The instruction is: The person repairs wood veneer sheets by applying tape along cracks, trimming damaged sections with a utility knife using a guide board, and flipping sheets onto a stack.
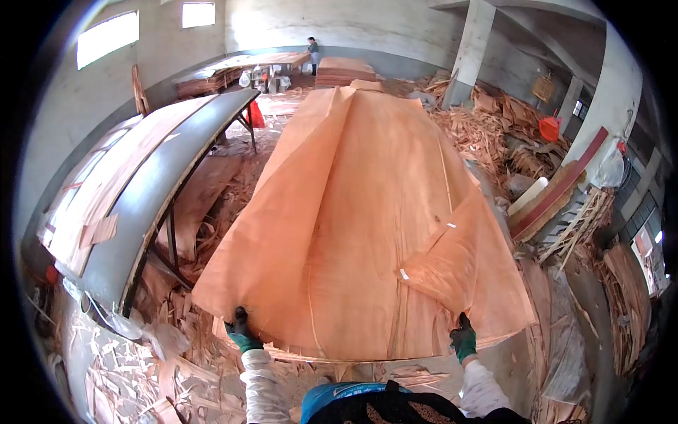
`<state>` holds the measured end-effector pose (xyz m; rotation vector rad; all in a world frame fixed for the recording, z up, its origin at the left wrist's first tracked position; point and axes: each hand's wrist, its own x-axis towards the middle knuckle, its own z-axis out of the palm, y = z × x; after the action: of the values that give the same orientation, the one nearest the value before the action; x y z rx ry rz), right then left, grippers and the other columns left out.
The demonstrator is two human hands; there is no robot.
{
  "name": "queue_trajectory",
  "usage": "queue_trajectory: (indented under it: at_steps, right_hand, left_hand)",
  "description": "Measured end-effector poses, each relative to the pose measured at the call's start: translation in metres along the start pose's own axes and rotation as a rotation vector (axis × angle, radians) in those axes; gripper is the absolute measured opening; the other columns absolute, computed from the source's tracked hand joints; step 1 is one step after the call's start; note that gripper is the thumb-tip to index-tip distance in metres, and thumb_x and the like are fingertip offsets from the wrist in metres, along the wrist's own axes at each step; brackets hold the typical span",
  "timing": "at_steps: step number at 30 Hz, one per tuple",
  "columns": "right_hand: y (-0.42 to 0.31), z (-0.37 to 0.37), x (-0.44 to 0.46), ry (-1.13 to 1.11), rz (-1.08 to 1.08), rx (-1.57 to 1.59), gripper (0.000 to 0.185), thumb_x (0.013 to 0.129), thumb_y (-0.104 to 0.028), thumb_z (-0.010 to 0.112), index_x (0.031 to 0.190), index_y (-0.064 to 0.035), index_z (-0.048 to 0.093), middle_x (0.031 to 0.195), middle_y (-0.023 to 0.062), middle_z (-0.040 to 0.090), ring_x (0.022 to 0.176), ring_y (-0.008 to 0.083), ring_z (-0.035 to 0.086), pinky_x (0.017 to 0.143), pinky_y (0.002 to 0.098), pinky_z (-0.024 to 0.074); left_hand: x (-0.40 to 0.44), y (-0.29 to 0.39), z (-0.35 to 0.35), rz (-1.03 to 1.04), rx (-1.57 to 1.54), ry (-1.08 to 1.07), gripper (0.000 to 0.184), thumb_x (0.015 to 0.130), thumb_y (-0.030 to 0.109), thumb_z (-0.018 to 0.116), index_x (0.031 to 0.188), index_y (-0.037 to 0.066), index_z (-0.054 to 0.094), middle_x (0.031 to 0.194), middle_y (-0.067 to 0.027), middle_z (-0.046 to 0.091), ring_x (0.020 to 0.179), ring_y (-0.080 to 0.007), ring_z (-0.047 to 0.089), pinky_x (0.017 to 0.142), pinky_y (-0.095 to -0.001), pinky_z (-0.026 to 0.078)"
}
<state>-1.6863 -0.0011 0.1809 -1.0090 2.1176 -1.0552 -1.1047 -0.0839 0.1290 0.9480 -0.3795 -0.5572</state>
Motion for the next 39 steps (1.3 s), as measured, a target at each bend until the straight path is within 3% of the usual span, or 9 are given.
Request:
queue_trajectory:
  at_steps: [5,16,22,26,28,34,35,36,39]
  right_hand:
    - [0.037,0.001,0.023,-0.001,-0.092,0.075,0.072,0.072,0.007,0.049,0.14,-0.0148,0.04,0.121,0.01,0.059,0.05,0.0153,0.052,0.04,0.0283,0.0403]
    - [0.054,-0.014,0.035,0.089,-0.237,-0.086,0.067,0.07,0.003,0.053,0.135,-0.0098,0.045,0.105,0.0108,0.064,0.061,0.0184,0.06,0.044,0.0294,0.0472]
    - [0.079,-0.071,0.041,0.16,-0.355,-0.265,0.058,0.066,-0.003,0.054,0.124,-0.0016,0.053,0.092,0.0161,0.066,0.07,0.0247,0.063,0.062,0.034,0.0511]
    - [0.039,-0.115,0.002,0.057,-0.13,-0.212,0.064,0.068,-0.001,0.049,0.132,-0.0033,0.047,0.125,0.0214,0.055,0.114,0.0333,0.055,0.094,0.0341,0.0451]
    - [0.053,-0.133,0.002,0.113,-0.238,-0.329,0.065,0.07,0.001,0.048,0.134,-0.0076,0.046,0.125,0.0191,0.056,0.115,0.0313,0.055,0.093,0.034,0.0466]
    - [0.062,-0.134,0.041,0.166,-0.304,-0.422,0.062,0.069,-0.002,0.051,0.131,-0.0062,0.048,0.119,0.0225,0.058,0.11,0.0347,0.056,0.091,0.0383,0.0451]
    - [0.079,-0.128,0.068,0.303,-0.535,-0.562,0.063,0.069,-0.002,0.05,0.131,-0.0076,0.048,0.109,0.0237,0.061,0.094,0.0355,0.062,0.08,0.0397,0.0506]
    - [0.075,-0.126,0.082,0.258,-0.463,-0.492,0.062,0.069,-0.001,0.05,0.13,-0.0077,0.049,0.1,0.0229,0.063,0.079,0.0338,0.063,0.068,0.0387,0.0513]
    - [0.075,-0.127,0.113,0.212,-0.425,-0.384,0.059,0.069,0.0,0.051,0.128,-0.0068,0.051,0.088,0.0217,0.066,0.058,0.0311,0.062,0.052,0.0363,0.0513]
  left_hand:
    - [0.013,-0.038,-0.044,-0.09,-0.051,0.147,0.032,0.081,0.004,0.068,0.112,0.0,0.06,0.103,-0.0073,0.062,0.085,-0.0191,0.058,0.076,-0.0324,0.051]
    - [-0.008,-0.029,-0.064,-0.16,-0.165,0.124,0.034,0.08,0.014,0.07,0.11,0.0,0.062,0.105,-0.0098,0.063,0.089,-0.0222,0.06,0.08,-0.0389,0.051]
    - [-0.004,-0.021,-0.082,-0.448,-0.313,0.014,0.037,0.078,0.004,0.066,0.114,0.0,0.058,0.107,-0.0111,0.063,0.094,-0.0274,0.061,0.085,-0.0428,0.052]
    - [-0.014,-0.015,-0.091,-0.359,-0.109,0.083,0.035,0.081,0.007,0.065,0.115,0.001,0.058,0.106,-0.0117,0.063,0.093,-0.0269,0.062,0.085,-0.0431,0.052]
    - [-0.028,-0.011,-0.095,-0.316,-0.088,0.08,0.033,0.084,0.009,0.064,0.115,0.001,0.058,0.106,-0.0119,0.063,0.092,-0.0261,0.062,0.084,-0.0426,0.052]
    - [-0.007,-0.051,-0.064,-0.541,-0.08,0.117,0.033,0.088,0.018,0.06,0.116,0.003,0.056,0.109,-0.01,0.062,0.091,-0.0259,0.06,0.079,-0.0439,0.053]
    - [0.028,-0.087,-0.071,-0.432,-0.168,-0.2,0.029,0.089,0.029,0.059,0.111,0.009,0.061,0.098,-0.0048,0.064,0.086,-0.0216,0.059,0.069,-0.0371,0.05]
    - [0.019,-0.07,-0.034,-0.452,-0.089,0.091,0.031,0.086,0.015,0.061,0.114,0.003,0.058,0.104,-0.0079,0.062,0.087,-0.0235,0.061,0.075,-0.038,0.054]
    - [0.022,-0.061,-0.004,-0.265,-0.129,0.042,0.032,0.082,0.007,0.063,0.113,-0.001,0.058,0.105,-0.0091,0.063,0.087,-0.0247,0.061,0.076,-0.0403,0.054]
